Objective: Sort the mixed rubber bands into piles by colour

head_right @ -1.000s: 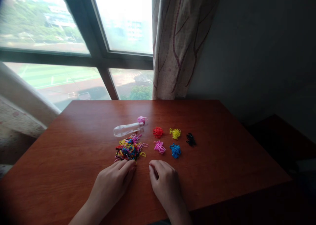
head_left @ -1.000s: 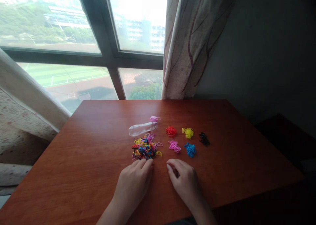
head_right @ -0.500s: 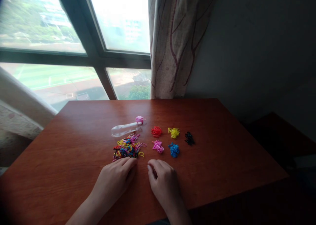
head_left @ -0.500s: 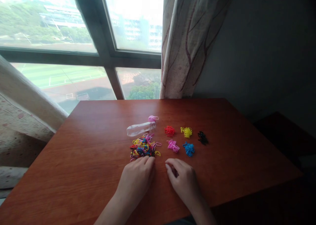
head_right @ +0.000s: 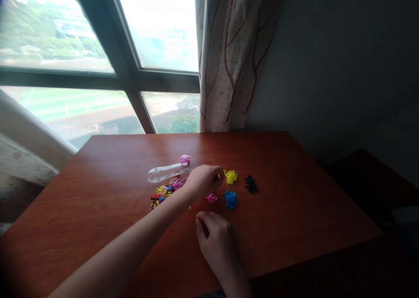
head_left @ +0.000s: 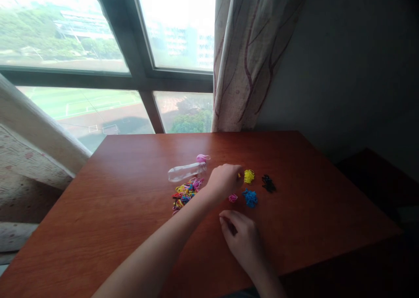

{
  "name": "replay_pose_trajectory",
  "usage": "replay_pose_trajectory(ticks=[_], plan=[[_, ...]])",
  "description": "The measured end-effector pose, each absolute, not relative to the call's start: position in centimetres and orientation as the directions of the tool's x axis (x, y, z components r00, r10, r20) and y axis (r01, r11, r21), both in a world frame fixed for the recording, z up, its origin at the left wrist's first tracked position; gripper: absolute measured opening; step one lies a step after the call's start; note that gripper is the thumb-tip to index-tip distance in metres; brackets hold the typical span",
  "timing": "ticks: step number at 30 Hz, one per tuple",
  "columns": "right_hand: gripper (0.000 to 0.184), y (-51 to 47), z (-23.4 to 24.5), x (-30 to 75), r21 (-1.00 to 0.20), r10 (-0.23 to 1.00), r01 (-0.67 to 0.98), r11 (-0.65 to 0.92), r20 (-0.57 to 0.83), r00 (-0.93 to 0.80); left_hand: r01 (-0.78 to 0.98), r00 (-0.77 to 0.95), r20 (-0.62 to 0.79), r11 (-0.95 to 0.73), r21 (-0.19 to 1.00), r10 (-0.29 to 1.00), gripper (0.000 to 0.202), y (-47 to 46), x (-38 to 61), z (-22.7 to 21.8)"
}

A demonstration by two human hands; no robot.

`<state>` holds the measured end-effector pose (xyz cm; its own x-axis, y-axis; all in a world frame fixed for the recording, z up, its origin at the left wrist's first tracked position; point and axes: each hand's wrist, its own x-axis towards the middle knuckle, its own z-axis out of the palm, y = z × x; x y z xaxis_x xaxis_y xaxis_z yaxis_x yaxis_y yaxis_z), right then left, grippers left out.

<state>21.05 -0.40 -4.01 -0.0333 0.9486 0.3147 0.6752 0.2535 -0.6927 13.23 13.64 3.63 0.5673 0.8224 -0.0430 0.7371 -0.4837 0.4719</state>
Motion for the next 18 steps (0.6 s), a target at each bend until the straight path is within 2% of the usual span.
replay_pose_trajectory(ticks=[8,12,18], plan=[[0.017,-0.4,-3.9,21.1,-0.699,0.948,0.666,0.259,0.317,-0.036,0.750,0.551,-0.167,-0.396,0.530,0.818,0.033,16.4,17.3,1.9],[0.018,-0.4,-3.8,21.1,-0.689,0.945,0.677,0.259,0.324,-0.033,0.734,0.537,-0.122,-0.391,0.556,0.835,0.031,15.8,15.9,2.3],[0.018,-0.3,-3.5,21.0,-0.668,0.956,0.706,0.234,0.292,-0.040,0.661,0.550,0.026,-0.454,0.598,0.835,0.019,12.4,11.1,3.8]])
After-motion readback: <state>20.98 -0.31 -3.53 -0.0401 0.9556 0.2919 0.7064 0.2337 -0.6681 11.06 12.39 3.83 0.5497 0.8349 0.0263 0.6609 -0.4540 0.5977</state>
